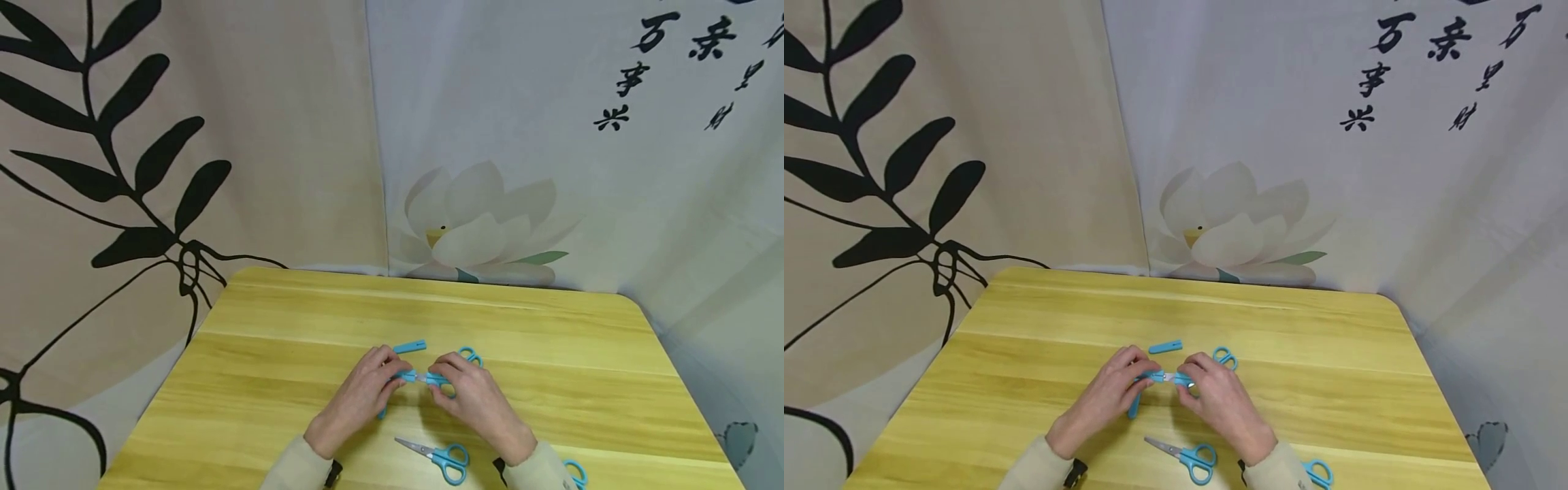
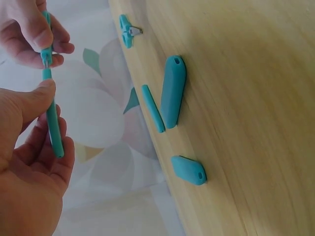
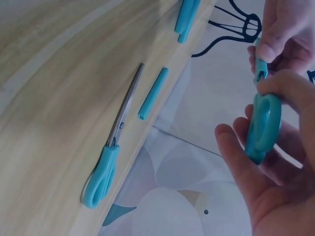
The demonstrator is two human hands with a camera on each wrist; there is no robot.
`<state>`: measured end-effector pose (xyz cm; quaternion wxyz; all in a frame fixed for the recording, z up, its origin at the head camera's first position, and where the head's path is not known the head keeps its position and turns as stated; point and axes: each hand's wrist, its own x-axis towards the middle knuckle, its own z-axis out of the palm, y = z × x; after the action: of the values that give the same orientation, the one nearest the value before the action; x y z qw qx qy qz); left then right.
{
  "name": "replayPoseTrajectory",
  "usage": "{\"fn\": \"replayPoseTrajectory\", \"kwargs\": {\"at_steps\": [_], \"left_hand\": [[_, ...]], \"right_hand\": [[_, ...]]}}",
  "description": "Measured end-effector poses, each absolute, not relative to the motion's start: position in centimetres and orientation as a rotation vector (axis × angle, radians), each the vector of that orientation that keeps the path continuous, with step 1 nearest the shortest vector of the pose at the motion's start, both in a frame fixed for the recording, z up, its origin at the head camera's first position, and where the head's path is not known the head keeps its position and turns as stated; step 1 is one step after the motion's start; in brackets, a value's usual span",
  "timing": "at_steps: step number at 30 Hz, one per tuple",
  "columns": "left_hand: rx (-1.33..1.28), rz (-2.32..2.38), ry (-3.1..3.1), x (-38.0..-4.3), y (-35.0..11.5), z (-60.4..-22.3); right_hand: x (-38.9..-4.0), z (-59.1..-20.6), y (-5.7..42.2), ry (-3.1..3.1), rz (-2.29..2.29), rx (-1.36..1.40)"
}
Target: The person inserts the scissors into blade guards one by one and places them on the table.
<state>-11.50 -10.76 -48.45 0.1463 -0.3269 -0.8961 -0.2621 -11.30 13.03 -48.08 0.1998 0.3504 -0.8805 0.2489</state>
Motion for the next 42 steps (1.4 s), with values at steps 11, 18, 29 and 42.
{"fn": "replayPoseTrajectory", "kwargs": {"at_steps": [11,18,29,42], "left_hand": [[-0.930,-0.770,-2.575,-11.31,-10.72,-48.53],[-0.929,-0.767,-2.570,-11.30,-10.55,-48.57],[-0.974,-0.767,-2.532,-11.48,-10.54,-48.52],[-1.049,-0.711,-2.493,-11.64,-10.62,-48.56]], "right_hand": [[-11.24,-48.13,12.83,-2.464,0.695,0.986],[-11.31,-48.18,12.84,-2.469,0.702,0.984],[-11.38,-48.24,12.85,-2.473,0.720,0.987],[-11.52,-48.06,12.75,-2.449,0.731,1.030]]}}
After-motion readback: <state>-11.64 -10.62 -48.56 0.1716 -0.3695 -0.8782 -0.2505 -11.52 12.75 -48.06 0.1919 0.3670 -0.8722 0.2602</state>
